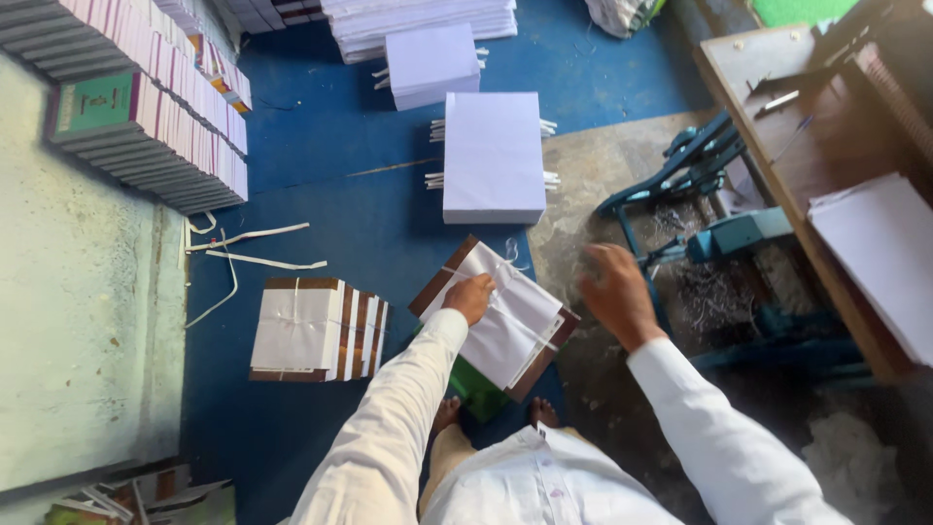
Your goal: The person stacks notebooks, places a white sheet on top, writes on it with a pen, then wraps and ties a string around the stack to secure it.
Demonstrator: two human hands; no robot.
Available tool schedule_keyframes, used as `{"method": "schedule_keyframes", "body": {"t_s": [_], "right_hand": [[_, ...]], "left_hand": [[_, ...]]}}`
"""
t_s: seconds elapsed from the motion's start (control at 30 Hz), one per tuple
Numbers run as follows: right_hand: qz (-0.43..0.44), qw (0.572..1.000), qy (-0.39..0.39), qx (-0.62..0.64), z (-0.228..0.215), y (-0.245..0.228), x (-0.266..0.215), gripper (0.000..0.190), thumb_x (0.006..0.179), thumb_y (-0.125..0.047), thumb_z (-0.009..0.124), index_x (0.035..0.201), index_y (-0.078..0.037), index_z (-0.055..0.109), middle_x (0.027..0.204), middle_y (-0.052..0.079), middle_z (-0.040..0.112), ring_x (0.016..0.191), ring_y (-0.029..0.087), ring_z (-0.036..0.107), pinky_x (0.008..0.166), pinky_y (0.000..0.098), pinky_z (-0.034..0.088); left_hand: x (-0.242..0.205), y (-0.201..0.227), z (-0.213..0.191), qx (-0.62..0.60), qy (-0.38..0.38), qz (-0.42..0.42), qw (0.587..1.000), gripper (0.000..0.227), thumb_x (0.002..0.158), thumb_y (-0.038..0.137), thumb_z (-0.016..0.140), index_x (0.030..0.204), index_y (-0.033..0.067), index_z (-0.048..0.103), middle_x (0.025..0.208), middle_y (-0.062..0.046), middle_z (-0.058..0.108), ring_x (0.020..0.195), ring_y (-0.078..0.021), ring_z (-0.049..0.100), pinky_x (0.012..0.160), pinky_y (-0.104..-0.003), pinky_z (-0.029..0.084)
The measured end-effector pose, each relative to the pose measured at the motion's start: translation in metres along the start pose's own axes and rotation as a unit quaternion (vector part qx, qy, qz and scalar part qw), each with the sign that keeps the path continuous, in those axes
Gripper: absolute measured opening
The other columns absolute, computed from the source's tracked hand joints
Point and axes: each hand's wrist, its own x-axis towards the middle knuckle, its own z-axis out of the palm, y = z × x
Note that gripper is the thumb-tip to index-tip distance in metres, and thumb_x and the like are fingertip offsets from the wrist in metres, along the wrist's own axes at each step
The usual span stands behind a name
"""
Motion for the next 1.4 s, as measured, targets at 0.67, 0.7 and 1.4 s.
{"method": "schedule_keyframes", "body": {"t_s": [0.67,0.7,1.4], "right_hand": [[0.124,0.960,-0.228,0.103,0.112,-0.080,0.019,0.034,0.096,-0.018,0.064,0.128,-0.009,0.061,0.090,0.021,0.074,0.088,0.040,0.073,0.078,0.0456,0.055],[0.143,0.959,-0.208,0.125,0.114,-0.079,0.016,0.034,0.096,-0.018,0.064,0.128,-0.009,0.060,0.088,0.021,0.073,0.086,0.040,0.073,0.076,0.0454,0.054],[0.211,0.966,-0.082,0.125,0.156,-0.083,-0.038,0.017,0.088,-0.011,0.068,0.105,-0.010,0.072,0.082,0.018,0.072,0.078,0.033,0.072,0.073,0.0417,0.055]], "left_hand": [[0.006,-0.008,-0.035,0.135,-0.150,0.176,0.964,0.043,0.098,0.021,0.054,0.134,-0.0015,0.050,0.105,-0.025,0.072,0.105,-0.0439,0.067,0.096,-0.054,0.047],[0.003,-0.006,-0.037,0.140,-0.147,0.202,0.958,0.056,0.093,0.020,0.059,0.139,-0.0063,0.042,0.103,-0.025,0.072,0.103,-0.0428,0.067,0.095,-0.054,0.045],[0.005,0.009,-0.056,0.347,-0.088,0.315,0.879,0.018,0.091,0.018,0.063,0.098,0.0213,0.078,0.108,-0.004,0.068,0.114,-0.0240,0.059,0.099,-0.051,0.037]]}}
